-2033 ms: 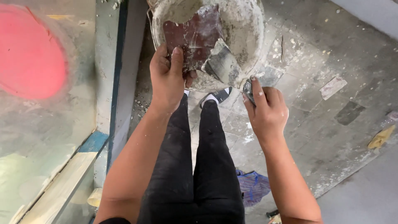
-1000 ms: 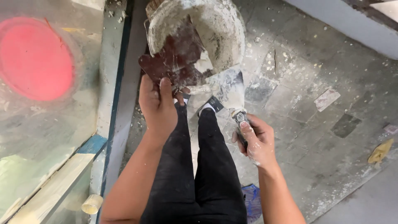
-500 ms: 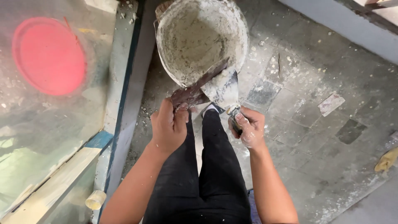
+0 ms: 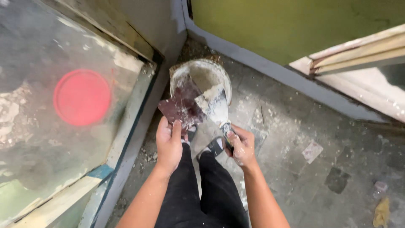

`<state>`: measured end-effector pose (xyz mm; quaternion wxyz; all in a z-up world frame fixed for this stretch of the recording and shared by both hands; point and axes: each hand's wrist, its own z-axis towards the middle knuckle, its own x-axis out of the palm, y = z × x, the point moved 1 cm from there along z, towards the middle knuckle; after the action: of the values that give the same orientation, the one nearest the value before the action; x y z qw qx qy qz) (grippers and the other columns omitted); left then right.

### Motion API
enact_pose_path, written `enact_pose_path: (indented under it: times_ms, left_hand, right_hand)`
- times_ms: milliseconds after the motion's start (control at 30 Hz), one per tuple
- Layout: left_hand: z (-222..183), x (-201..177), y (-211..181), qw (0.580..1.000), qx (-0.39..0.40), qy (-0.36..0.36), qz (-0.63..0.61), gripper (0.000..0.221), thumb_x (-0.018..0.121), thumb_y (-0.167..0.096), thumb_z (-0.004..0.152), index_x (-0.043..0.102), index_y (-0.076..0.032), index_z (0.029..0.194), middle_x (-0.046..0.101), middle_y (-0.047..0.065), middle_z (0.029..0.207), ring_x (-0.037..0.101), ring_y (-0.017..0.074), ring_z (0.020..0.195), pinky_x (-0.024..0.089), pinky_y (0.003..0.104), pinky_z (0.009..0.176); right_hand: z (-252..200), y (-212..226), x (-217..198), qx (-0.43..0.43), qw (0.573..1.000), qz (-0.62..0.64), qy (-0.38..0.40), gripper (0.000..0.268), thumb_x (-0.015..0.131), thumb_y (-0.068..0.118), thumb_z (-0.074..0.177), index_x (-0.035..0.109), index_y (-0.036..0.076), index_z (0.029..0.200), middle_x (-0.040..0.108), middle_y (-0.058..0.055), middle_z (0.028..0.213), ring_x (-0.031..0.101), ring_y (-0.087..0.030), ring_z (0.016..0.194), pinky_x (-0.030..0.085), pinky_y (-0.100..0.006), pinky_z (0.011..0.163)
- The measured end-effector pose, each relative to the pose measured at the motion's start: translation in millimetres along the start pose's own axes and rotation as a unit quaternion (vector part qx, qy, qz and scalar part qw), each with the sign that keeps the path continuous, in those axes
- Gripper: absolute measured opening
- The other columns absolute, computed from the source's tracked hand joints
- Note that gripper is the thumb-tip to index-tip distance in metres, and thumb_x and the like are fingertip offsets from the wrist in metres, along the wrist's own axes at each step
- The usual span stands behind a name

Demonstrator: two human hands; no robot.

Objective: The person scoops plaster from a bucket using a putty knife and spreads it onto a hand scraper. The person then applies and smooths the plaster onto the wall using the putty knife.

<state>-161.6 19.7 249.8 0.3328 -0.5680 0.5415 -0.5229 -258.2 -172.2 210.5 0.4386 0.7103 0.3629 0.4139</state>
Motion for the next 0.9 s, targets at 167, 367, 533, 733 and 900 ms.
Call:
enact_pose_path:
  times_ms: [167, 367, 533, 733, 900]
  left_hand:
    - [-21.4, -4.4, -21.7, 0.998, 0.009, 0.001, -0.055, 0.010, 0.052, -0.007, 0.107, 0.059, 0.000, 0.111, 0.067, 0.007, 0.094, 0.056, 0.0101, 0.073, 0.049, 0.026, 0.064]
    - [-46.4, -8.5, -69.0, 0.993, 0.017, 0.002, -0.118, 0.013, 0.055, -0.008, 0.102, 0.061, -0.001, 0.112, 0.068, 0.006, 0.094, 0.059, 0.0121, 0.075, 0.051, 0.029, 0.068]
    - [-53.5, -15.2, -118.7, 0.986, 0.043, 0.001, -0.159, 0.017, 0.056, -0.006, 0.099, 0.061, -0.001, 0.115, 0.069, 0.005, 0.098, 0.062, 0.0122, 0.081, 0.052, 0.029, 0.071]
    - [-47.2, -23.8, -165.2, 0.983, 0.049, 0.019, -0.173, 0.019, 0.059, -0.006, 0.098, 0.061, -0.001, 0.116, 0.069, 0.006, 0.097, 0.062, 0.0126, 0.079, 0.051, 0.028, 0.070]
    - [-37.6, -26.5, -197.5, 0.982, 0.099, 0.050, -0.152, 0.017, 0.060, -0.006, 0.099, 0.062, 0.001, 0.114, 0.069, 0.007, 0.094, 0.062, 0.0136, 0.076, 0.051, 0.028, 0.068]
  right_hand:
    - [-17.1, 28.7, 20.8, 0.026, 1.000, -0.001, 0.015, 0.035, 0.053, 0.015, 0.099, 0.069, -0.005, 0.123, 0.061, -0.009, 0.064, 0.045, -0.011, 0.039, 0.032, -0.027, 0.037]
    - [-30.6, 68.7, 47.8, 0.007, 0.998, -0.009, 0.061, 0.033, 0.053, 0.013, 0.100, 0.070, -0.006, 0.120, 0.060, -0.009, 0.063, 0.043, -0.011, 0.038, 0.031, -0.027, 0.034]
    - [-35.3, 117.1, 75.3, -0.007, 0.997, -0.015, 0.078, 0.035, 0.051, 0.014, 0.100, 0.070, -0.007, 0.120, 0.059, -0.009, 0.063, 0.044, -0.012, 0.039, 0.031, -0.027, 0.033]
    - [-42.6, 167.7, 106.3, -0.035, 0.996, -0.018, 0.082, 0.037, 0.051, 0.015, 0.098, 0.070, -0.005, 0.123, 0.058, -0.008, 0.062, 0.046, -0.013, 0.038, 0.032, -0.028, 0.033]
    - [-38.2, 201.2, 130.4, -0.051, 0.997, -0.017, 0.056, 0.038, 0.051, 0.014, 0.096, 0.071, -0.004, 0.124, 0.061, -0.007, 0.065, 0.047, -0.012, 0.039, 0.032, -0.027, 0.033]
